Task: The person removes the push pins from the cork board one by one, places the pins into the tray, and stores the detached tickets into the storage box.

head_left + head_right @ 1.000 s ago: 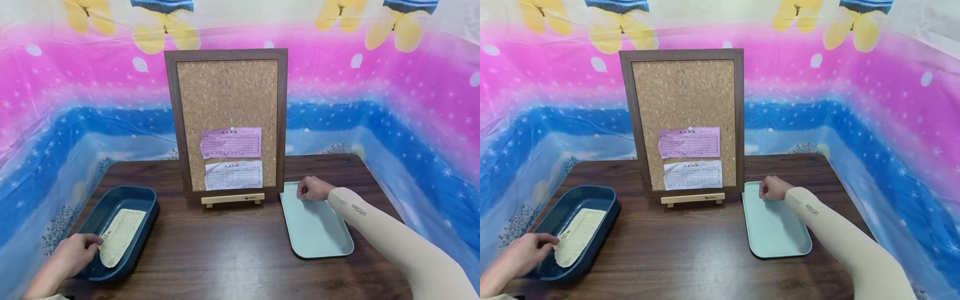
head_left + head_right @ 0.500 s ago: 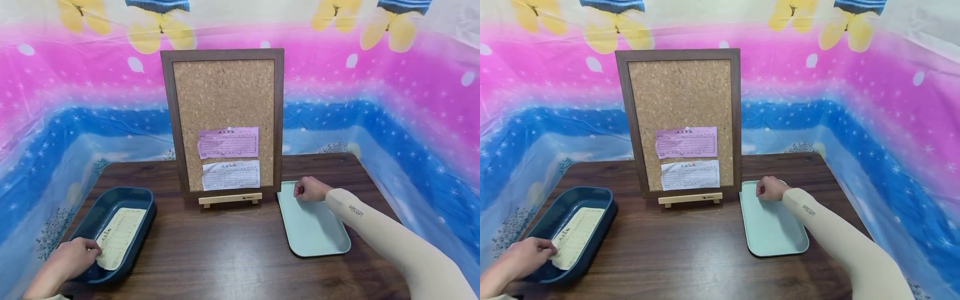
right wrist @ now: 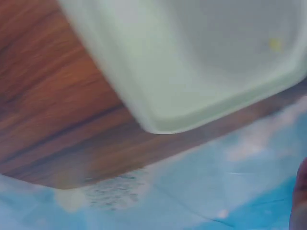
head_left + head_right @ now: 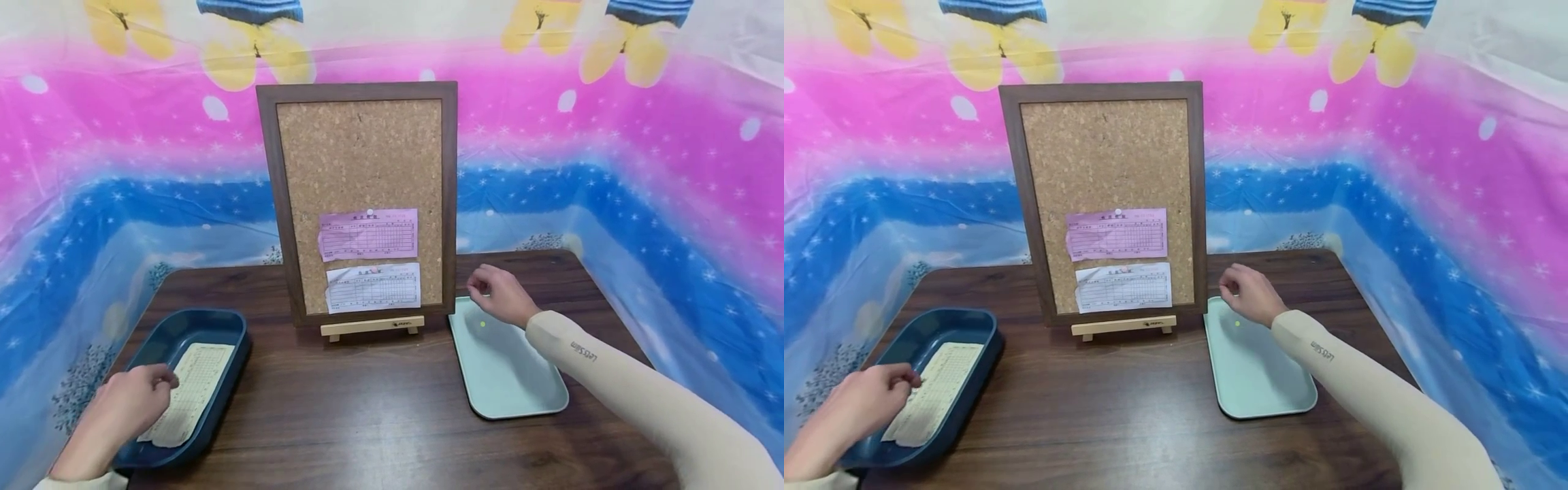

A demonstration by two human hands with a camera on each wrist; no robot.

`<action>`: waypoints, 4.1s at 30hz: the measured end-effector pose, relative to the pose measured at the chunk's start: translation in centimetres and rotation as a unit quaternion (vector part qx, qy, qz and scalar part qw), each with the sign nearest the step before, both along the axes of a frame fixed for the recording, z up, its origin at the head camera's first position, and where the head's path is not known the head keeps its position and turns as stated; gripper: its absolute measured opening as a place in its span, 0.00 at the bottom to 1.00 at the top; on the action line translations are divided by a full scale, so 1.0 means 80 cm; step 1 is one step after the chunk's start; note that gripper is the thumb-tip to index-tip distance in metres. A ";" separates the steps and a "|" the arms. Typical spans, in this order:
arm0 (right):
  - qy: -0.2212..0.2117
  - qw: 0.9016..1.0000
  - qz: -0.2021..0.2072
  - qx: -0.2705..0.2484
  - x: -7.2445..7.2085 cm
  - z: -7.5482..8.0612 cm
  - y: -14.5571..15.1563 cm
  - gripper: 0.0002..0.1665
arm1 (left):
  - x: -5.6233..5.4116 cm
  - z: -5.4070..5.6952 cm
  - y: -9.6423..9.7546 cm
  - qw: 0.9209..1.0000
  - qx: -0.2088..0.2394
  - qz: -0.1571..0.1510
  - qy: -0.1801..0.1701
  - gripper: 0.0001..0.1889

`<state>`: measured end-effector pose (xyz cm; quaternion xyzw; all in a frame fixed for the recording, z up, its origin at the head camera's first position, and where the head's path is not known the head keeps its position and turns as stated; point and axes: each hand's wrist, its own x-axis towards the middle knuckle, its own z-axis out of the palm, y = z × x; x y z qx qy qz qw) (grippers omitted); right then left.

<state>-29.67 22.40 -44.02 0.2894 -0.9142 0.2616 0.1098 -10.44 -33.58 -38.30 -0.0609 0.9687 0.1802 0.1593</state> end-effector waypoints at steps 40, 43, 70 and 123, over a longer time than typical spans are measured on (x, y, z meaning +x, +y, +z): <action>0.106 0.992 0.061 -0.030 0.021 0.070 -0.103 0.05 | -0.128 0.060 0.157 0.943 0.134 -0.062 0.298 0.14; 0.106 0.992 0.065 -0.030 0.019 0.072 -0.107 0.06 | -0.138 0.062 0.163 0.936 0.147 -0.058 0.315 0.15; 0.094 0.993 0.055 -0.036 -0.001 0.106 -0.160 0.06 | -0.193 0.052 0.207 0.917 0.177 -0.025 0.356 0.12; 0.147 0.989 0.011 0.020 -0.042 0.163 -0.237 0.05 | -0.197 0.053 0.221 0.921 0.146 -0.042 0.359 0.08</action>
